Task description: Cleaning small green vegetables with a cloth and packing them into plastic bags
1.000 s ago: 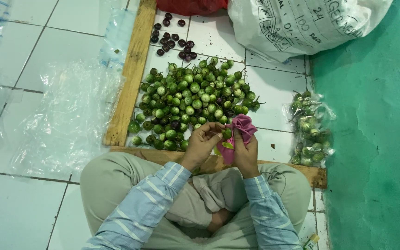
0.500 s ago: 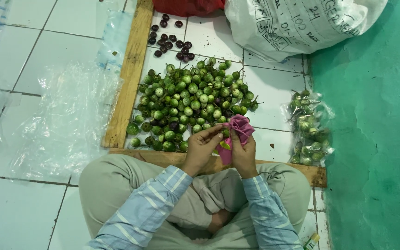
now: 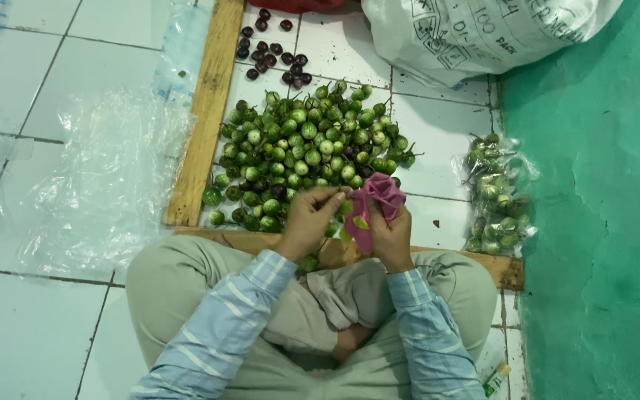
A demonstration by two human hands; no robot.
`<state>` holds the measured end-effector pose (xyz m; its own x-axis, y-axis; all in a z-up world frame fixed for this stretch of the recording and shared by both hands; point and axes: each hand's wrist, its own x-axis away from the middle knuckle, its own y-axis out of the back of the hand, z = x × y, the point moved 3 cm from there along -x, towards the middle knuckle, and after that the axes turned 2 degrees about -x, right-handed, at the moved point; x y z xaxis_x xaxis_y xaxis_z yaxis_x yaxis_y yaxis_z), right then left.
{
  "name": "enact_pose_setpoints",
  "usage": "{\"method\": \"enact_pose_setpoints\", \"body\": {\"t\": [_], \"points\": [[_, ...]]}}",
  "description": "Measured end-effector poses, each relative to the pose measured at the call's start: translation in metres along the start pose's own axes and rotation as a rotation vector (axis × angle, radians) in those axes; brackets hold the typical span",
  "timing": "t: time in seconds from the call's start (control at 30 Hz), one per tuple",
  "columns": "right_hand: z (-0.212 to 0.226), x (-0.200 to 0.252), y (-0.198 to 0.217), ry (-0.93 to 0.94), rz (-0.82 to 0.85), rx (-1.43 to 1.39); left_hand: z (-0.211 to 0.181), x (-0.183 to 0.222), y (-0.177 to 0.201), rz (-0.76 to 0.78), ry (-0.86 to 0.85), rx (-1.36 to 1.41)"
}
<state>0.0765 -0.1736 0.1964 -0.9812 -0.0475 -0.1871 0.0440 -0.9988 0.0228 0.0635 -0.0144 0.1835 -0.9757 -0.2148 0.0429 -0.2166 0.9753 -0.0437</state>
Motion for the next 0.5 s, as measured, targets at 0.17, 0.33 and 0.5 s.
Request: {"method": "enact_pose_setpoints", "body": {"t": [0.17, 0.33, 0.5], "points": [[-0.011, -0.004, 0.017, -0.041, -0.116, -0.038, 0.043, -0.006, 0.044, 0.176, 0.168, -0.526], [-0.024, -0.013, 0.039, -0.05, -0.201, -0.01, 0.104, 0.0, 0.055, 0.283, 0.434, -1.023], [-0.046, -0.015, 0.064, -0.073, -0.276, 0.022, 0.169, -0.003, 0.058, 0.371, 0.47, -1.222]]}}
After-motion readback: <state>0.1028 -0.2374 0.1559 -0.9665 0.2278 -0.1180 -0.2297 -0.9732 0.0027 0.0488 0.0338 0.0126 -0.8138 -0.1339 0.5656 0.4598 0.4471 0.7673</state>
